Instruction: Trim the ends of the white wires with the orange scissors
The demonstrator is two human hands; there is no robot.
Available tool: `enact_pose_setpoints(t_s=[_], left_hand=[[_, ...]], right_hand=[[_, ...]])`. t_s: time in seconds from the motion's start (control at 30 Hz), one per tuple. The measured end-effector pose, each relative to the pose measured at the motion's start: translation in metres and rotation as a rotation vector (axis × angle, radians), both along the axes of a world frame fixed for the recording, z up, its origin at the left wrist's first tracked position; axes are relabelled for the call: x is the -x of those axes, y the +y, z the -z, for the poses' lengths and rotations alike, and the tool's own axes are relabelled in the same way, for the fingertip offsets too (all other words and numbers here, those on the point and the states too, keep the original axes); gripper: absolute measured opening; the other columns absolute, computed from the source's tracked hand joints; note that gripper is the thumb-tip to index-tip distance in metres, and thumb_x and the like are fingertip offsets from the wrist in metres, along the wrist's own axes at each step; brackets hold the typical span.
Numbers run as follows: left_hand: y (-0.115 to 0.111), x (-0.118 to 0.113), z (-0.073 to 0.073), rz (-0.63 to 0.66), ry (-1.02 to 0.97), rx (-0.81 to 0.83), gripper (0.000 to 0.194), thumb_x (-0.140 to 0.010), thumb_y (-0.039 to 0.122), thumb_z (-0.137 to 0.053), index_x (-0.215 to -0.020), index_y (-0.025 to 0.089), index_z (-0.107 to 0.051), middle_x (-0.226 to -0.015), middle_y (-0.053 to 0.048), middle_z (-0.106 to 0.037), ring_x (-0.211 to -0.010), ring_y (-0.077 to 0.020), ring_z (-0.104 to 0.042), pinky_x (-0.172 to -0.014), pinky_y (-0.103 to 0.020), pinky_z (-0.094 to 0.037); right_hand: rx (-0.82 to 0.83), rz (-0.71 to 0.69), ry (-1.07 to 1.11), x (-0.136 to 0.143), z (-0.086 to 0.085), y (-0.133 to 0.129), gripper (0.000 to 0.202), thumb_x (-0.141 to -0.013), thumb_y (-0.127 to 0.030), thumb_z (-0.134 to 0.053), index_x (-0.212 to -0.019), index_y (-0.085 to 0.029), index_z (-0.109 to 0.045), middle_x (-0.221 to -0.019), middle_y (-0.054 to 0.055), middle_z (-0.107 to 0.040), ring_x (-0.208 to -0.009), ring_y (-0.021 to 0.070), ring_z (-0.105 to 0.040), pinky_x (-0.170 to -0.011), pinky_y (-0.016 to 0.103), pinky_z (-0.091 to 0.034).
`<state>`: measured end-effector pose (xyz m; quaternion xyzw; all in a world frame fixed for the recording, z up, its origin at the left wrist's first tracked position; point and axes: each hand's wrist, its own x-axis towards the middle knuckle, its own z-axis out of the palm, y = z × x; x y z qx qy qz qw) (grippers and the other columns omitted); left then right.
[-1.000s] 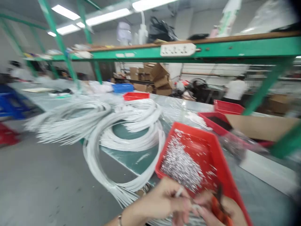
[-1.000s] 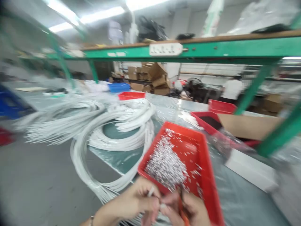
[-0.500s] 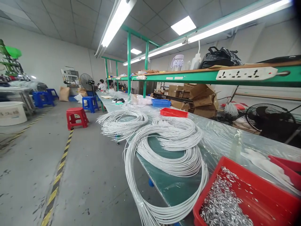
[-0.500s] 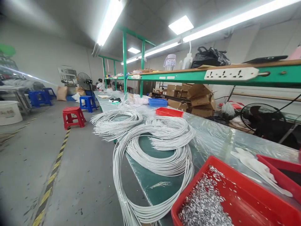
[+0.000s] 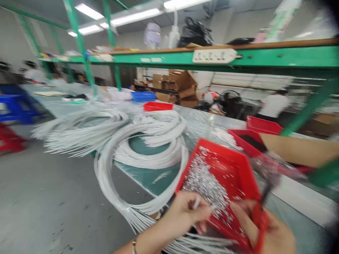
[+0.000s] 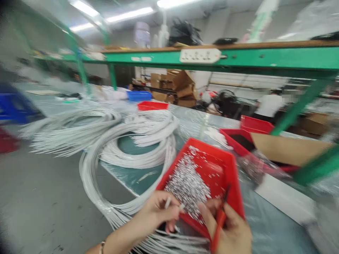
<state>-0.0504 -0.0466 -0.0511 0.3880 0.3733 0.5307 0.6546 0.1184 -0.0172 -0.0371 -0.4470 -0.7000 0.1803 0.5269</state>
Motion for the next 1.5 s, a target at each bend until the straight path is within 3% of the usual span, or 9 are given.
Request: enact_pose_setpoints(t_s=[0.07, 0.13, 0.37, 0.57, 0.77, 0.87, 0.97, 1.27, 1.5], left_hand=[[-0.002, 0.004, -0.003, 0.033, 0.001, -0.020, 0.037, -0.062, 0.046, -0.071, -0.061, 0.011, -0.060, -0.043, 0.002, -0.054, -0.035, -0.0054, -0.047, -0.036, -0.015, -0.038], [-0.001, 0.008, -0.004, 0.071, -0.009, -0.027, 0.034, -0.065, 0.043, -0.070, -0.062, 0.011, -0.060, -0.045, 0.002, -0.055, -0.036, -0.0052, -0.047, -0.036, -0.015, -0.038], [-0.003, 0.007, -0.009, 0.122, -0.028, 0.027, 0.033, -0.063, 0.041, -0.072, -0.062, 0.010, -0.062, -0.046, 0.002, -0.056, -0.034, -0.0060, -0.047, -0.034, -0.017, -0.037], [-0.002, 0.006, -0.012, 0.164, -0.062, 0.079, 0.030, -0.067, 0.039, -0.070, -0.064, 0.011, -0.061, -0.045, 0.004, -0.054, -0.030, -0.0044, -0.044, -0.031, -0.015, -0.032], [-0.004, 0.007, -0.012, 0.122, -0.024, 0.043, 0.030, -0.068, 0.039, -0.069, -0.064, 0.011, -0.060, -0.046, 0.004, -0.053, -0.030, -0.0039, -0.044, -0.033, -0.015, -0.032], [-0.005, 0.005, -0.014, 0.090, 0.023, 0.023, 0.032, -0.070, 0.040, -0.067, -0.061, 0.011, -0.058, -0.042, 0.005, -0.051, -0.030, -0.0046, -0.044, -0.034, -0.016, -0.034], [-0.007, 0.002, -0.018, 0.090, 0.076, 0.001, 0.033, -0.069, 0.042, -0.066, -0.058, 0.012, -0.057, -0.037, 0.005, -0.050, -0.029, -0.0056, -0.044, -0.036, -0.017, -0.036], [-0.008, 0.001, -0.017, 0.090, 0.222, -0.057, 0.035, -0.070, 0.046, -0.062, -0.057, 0.015, -0.055, -0.034, 0.006, -0.048, -0.028, -0.0063, -0.043, -0.034, -0.018, -0.032], [-0.005, 0.005, -0.012, 0.053, 0.124, -0.032, 0.034, -0.068, 0.045, -0.066, -0.065, 0.012, -0.060, -0.042, 0.005, -0.051, -0.028, -0.0049, -0.043, -0.031, -0.017, -0.032]], right_hand=[[0.098, 0.117, -0.072, -0.011, -0.010, 0.007, 0.011, -0.075, -0.028, -0.061, -0.072, -0.019, -0.066, -0.059, 0.002, -0.066, -0.050, 0.0201, -0.061, -0.046, 0.028, -0.050], [0.195, 0.127, -0.151, -0.020, -0.016, 0.014, 0.016, -0.077, -0.024, -0.055, -0.084, -0.015, -0.066, -0.065, 0.004, -0.067, -0.056, 0.0214, -0.061, -0.052, 0.031, -0.049], [0.353, -0.104, 0.106, -0.022, -0.013, 0.004, 0.018, -0.076, -0.020, -0.058, -0.093, -0.016, -0.063, -0.076, 0.003, -0.066, -0.071, 0.0195, -0.061, -0.064, 0.028, -0.048], [0.509, -0.315, 0.300, 0.004, -0.017, -0.025, 0.025, -0.071, -0.018, -0.064, -0.096, -0.018, -0.061, -0.066, 0.000, -0.063, -0.058, 0.0139, -0.058, -0.056, 0.024, -0.049], [0.415, -0.235, -0.128, -0.005, -0.013, -0.051, 0.062, -0.060, -0.015, -0.062, -0.119, -0.023, -0.046, -0.076, 0.002, -0.058, -0.068, 0.0201, -0.056, -0.066, 0.033, -0.051], [0.400, -0.200, -0.405, -0.010, -0.014, -0.060, 0.062, -0.055, -0.015, -0.061, -0.115, -0.024, -0.048, -0.072, 0.002, -0.057, -0.063, 0.0217, -0.056, -0.059, 0.034, -0.051], [0.422, -0.181, -0.537, -0.010, -0.018, -0.064, 0.058, -0.059, -0.018, -0.060, -0.115, -0.021, -0.047, -0.072, 0.003, -0.059, -0.062, 0.0223, -0.058, -0.059, 0.035, -0.051], [0.411, -0.226, -0.573, -0.012, -0.020, -0.060, 0.052, -0.068, -0.022, -0.061, -0.117, -0.025, -0.045, -0.078, 0.002, -0.064, -0.066, 0.0220, -0.060, -0.062, 0.034, -0.051], [0.296, 0.023, -0.137, -0.010, -0.005, -0.050, 0.047, -0.075, -0.026, -0.057, -0.119, -0.022, -0.040, -0.069, 0.000, -0.058, -0.056, 0.0166, -0.057, -0.055, 0.027, -0.051]])
